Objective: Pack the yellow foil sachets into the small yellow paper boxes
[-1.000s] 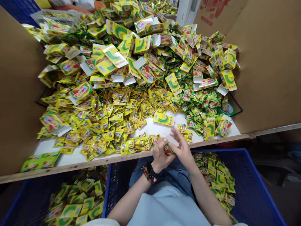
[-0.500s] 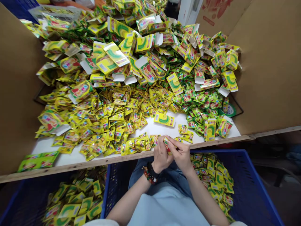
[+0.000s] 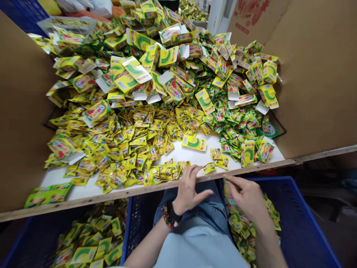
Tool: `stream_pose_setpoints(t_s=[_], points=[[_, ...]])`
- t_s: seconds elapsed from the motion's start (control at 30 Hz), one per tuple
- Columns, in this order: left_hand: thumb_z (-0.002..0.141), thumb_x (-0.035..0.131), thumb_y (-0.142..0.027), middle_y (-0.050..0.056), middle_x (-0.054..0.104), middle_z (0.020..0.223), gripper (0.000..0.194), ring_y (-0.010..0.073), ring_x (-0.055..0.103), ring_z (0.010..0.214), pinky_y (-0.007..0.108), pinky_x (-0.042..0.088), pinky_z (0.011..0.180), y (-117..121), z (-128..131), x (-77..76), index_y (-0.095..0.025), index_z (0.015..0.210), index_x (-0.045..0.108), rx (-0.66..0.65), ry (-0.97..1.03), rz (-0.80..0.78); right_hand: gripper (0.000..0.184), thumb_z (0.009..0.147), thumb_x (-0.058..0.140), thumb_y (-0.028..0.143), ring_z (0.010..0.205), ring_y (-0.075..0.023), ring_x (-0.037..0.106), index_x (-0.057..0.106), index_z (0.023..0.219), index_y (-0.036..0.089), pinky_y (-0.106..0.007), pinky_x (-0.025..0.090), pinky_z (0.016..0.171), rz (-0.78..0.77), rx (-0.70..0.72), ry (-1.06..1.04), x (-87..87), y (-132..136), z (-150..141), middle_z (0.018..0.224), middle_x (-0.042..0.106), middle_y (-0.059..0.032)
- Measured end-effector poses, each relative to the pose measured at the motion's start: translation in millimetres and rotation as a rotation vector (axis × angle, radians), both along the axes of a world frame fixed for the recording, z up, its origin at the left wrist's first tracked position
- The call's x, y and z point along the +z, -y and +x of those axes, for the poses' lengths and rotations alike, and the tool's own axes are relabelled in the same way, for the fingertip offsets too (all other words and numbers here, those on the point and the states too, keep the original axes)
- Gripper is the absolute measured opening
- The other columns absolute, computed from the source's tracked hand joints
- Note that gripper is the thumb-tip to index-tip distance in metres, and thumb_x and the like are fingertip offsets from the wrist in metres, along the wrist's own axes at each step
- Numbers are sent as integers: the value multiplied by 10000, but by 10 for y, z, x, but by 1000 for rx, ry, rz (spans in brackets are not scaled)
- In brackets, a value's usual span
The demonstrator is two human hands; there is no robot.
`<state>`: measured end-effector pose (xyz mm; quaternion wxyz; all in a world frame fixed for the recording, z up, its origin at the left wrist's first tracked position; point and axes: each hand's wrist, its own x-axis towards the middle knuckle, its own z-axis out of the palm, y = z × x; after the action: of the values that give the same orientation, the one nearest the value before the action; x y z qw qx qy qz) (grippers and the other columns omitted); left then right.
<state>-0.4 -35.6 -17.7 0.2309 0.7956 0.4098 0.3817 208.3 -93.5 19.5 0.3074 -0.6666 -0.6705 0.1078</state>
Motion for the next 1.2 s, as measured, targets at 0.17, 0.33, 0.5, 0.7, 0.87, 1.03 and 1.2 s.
stream_pose_setpoints(t_s=[0.17,0.33,0.5,0.7,0.87,1.03,1.2], points=[[930,507,-280,69,685,888,191,222,604,875,358,495,803,-389,-308,200,-189,904,673,205,-150,-6,246,851,560,262,871,-316,703,744,1011,229,-437,554,697,-32,-52,347,-105,-221,552,964,753,-120],[901,502,-221,94,702,831,234,244,606,822,368,487,776,-1096,-402,324,-158,845,721,265,-442,3,324,854,452,88,1004,-321,583,722,1033,99,-444,444,849,-78,-69,360,-228,-1262,320,1007,685,-203],[885,470,-144,130,686,825,258,255,623,832,351,485,752,-1532,-319,352,-127,840,723,256,-586,-49,243,822,487,76,978,-324,532,728,801,94,-468,356,885,-30,-87,319,-345,-1731,291,905,662,-223],[896,411,-84,153,652,1019,319,264,580,966,375,474,821,-1732,-149,365,-114,1076,673,172,-551,-22,429,984,239,260,826,-248,579,631,1100,129,-361,415,758,64,-161,117,-396,-1564,401,917,671,-141],[904,478,-152,115,656,942,228,238,577,931,373,467,867,-1509,212,387,-141,904,706,-63,-528,-40,375,979,306,283,708,-176,607,656,1058,177,-272,447,648,-27,3,3,-392,-1368,378,854,675,-51],[849,590,-175,109,661,780,139,238,626,808,344,491,757,-1182,521,284,-144,754,687,-196,-529,-127,200,874,535,180,831,-178,639,710,782,214,-259,440,704,-160,172,27,-416,-1375,315,971,694,-62],[887,565,-260,128,684,732,216,235,649,713,326,486,695,-1074,437,271,-129,760,680,-130,-516,-208,228,847,526,113,834,-204,649,727,781,198,-289,448,770,-174,179,-21,-404,-1443,288,827,714,-78]])
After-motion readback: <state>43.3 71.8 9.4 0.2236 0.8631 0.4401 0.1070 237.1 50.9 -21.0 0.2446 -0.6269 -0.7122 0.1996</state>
